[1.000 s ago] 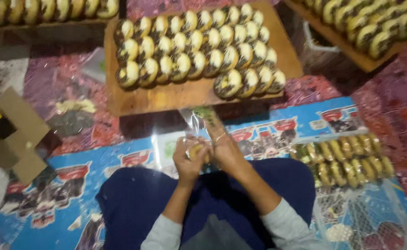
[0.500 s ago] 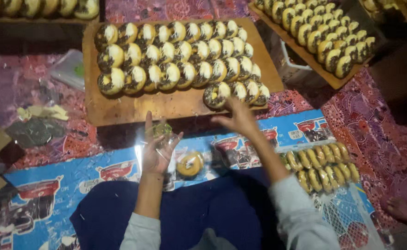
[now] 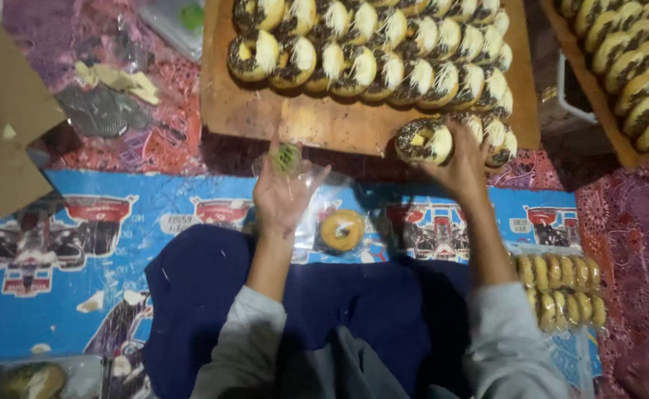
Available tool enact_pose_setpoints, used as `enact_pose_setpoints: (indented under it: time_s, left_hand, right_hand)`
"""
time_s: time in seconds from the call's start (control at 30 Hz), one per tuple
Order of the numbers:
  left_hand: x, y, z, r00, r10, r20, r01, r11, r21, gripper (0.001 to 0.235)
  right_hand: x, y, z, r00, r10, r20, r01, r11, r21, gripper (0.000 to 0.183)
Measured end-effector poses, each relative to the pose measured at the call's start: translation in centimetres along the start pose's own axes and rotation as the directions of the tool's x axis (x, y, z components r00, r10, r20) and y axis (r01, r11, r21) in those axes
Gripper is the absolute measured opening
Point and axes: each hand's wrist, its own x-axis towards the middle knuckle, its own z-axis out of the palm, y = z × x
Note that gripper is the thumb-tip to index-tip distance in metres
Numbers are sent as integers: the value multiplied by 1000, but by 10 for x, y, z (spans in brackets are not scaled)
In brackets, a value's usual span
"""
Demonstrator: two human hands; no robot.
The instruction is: The person sits on the floor and repeatedly picks up donuts and pastries, places them into clear plastic bags, and arranges the sealed packages on a nearby surface. The task involves handling baked goods one at a time and organizing them into rows.
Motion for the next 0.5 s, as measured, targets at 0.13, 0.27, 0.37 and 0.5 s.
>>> enact_pose_setpoints:
  time_s: [0.13,0.27,0.37,0.5]
  left_hand:
    - [-7,-1,9,1000,-7,-16,5,993,-114,40]
    - [-19,-13,26,995,88,-54,-91,994,-56,51]
    - [-38,-44,33,990,143,6,-143,987,73,49]
    - [-41,-51,42,976,111,187,-111,994,-9,44]
  right_hand:
    - [-86,-62,5,993,-59,-101,112,729,675,98]
    - [-139,-140,6,978,49,201,-207,268,941,98]
    - [-152,-183,11,960,-83,-268,219,818,532,88]
    - [-149,-203,13,958,-61,-281,235,730,642,91]
